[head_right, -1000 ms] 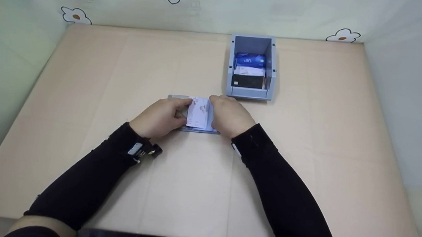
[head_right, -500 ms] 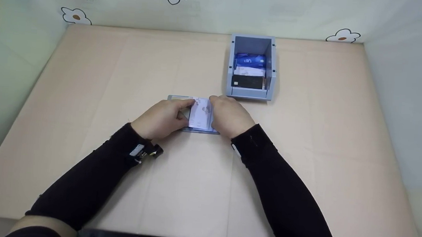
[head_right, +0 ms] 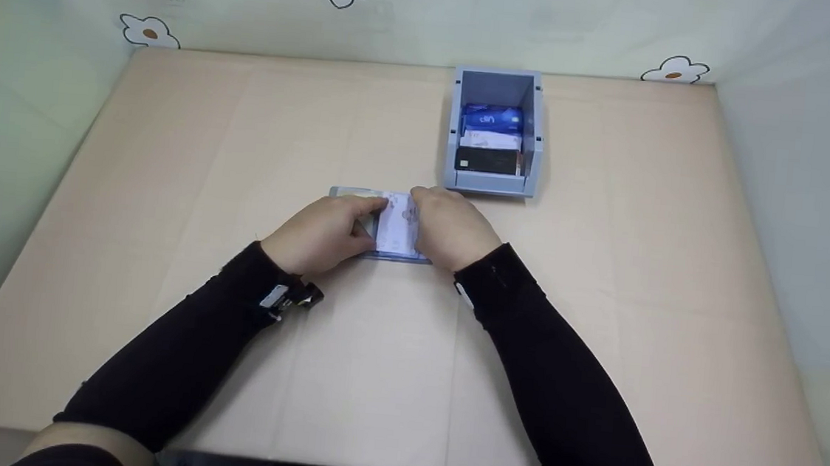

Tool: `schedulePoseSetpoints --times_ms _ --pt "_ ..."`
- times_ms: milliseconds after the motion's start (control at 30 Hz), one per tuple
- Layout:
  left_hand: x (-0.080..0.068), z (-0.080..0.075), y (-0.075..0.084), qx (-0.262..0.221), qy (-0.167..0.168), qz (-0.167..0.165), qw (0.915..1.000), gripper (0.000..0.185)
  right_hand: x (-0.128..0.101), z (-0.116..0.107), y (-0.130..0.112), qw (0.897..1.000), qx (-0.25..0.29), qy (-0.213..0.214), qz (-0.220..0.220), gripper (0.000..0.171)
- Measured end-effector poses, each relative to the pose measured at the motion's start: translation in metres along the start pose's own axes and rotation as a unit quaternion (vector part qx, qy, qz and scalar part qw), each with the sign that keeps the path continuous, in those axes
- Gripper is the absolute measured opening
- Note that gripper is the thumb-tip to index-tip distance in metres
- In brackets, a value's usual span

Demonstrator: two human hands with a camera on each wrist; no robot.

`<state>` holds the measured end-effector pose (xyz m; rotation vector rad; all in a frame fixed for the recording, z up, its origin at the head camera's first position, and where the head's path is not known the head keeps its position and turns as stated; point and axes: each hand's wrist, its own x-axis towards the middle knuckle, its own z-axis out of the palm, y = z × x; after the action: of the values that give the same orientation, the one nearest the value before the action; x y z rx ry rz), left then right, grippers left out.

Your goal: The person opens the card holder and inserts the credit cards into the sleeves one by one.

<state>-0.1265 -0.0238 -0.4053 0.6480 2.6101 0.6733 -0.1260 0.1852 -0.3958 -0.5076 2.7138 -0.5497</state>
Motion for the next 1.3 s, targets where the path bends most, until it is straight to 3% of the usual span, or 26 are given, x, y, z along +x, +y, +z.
schedulePoseSetpoints --times_ms 300,767,1000,1300 --pt "0.0 0.0 0.002 0.003 -0.008 -0.001 1.0 0.063 0.0 0.0 -0.003 1.0 0.008 -0.007 0.021 0.07" --pt "0.0 0.001 0.001 0.012 -0.008 -0.005 0.9999 0.066 0.0 -0.002 -0.005 0.997 0.058 0.035 0.038 0.06" --pt "-0.001 0.0 0.002 0.003 -0.008 -0.004 1.0 0.063 0.004 -0.001 -0.003 0.987 0.134 0.062 0.057 0.06" --pt "-0.003 -0.003 0.004 -0.028 -0.015 -0.015 0.9994 0.06 0.012 0.0 0.003 0.971 0.214 0.053 0.096 0.073"
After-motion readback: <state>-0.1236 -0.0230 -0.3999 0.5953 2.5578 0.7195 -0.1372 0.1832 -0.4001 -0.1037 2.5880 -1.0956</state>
